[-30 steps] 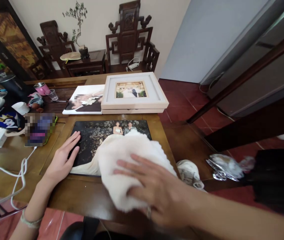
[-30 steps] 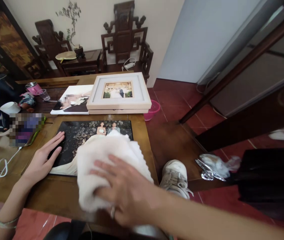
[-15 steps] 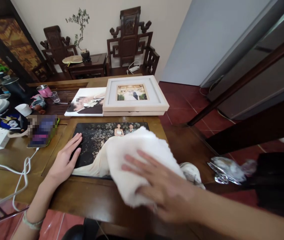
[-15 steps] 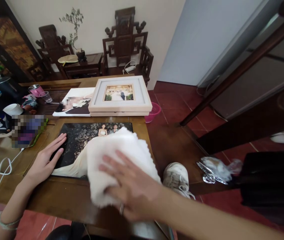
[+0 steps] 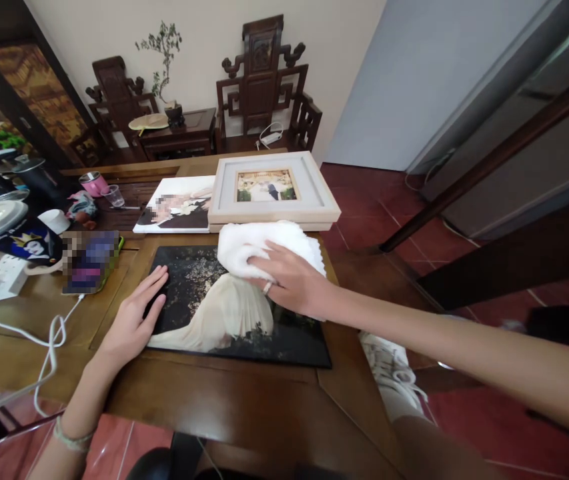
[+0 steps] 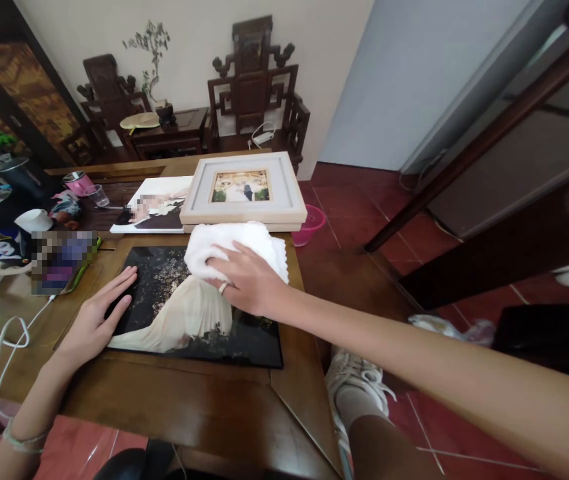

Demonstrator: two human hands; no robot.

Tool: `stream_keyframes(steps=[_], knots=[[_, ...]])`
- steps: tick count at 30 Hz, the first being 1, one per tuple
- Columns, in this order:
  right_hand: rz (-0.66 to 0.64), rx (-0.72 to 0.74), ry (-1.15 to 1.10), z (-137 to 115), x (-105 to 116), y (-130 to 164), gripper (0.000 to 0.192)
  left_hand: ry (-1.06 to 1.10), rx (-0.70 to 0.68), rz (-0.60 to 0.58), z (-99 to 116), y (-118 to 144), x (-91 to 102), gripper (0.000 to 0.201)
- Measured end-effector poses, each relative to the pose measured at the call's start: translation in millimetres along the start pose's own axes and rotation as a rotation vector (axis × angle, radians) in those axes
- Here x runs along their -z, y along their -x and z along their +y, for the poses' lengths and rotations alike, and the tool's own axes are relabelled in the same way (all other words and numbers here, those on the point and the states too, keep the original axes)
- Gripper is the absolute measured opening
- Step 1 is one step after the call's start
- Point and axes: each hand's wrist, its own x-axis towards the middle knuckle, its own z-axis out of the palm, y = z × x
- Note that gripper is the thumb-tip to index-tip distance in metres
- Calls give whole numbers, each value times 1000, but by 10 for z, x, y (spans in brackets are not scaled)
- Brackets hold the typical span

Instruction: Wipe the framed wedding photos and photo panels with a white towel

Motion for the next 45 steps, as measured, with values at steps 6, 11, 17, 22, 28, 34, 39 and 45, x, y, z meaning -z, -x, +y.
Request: stream_keyframes(steps=[6, 11, 17, 22, 28, 34, 39, 45], knots=[[-121, 78, -56, -549, -148, 207, 33, 9, 8, -2, -4, 2, -6, 48], [-327, 327, -184, -1000, -125, 416, 36, 5, 7, -11, -8, -8, -13, 48], [-244, 273, -66, -590, -112, 40, 37, 9, 10, -13, -13, -9, -10, 48], [-90, 72, 45, -233, -191, -380, 33, 27, 5, -6, -13, 0, -11, 48], [-115, 96, 52, -642, -269, -211, 36, 36, 14, -6, -10, 8, -12, 48], [-333, 353, -90, -1125, -180, 281, 34, 50, -3, -23, -8, 1, 6, 49], [-244, 295, -29, -785, -198, 23, 39, 36, 1, -14, -16, 4, -4, 48], [-95, 47, 135, -391, -314, -612, 39, 40, -3, 2, -22, 5, -19, 48]])
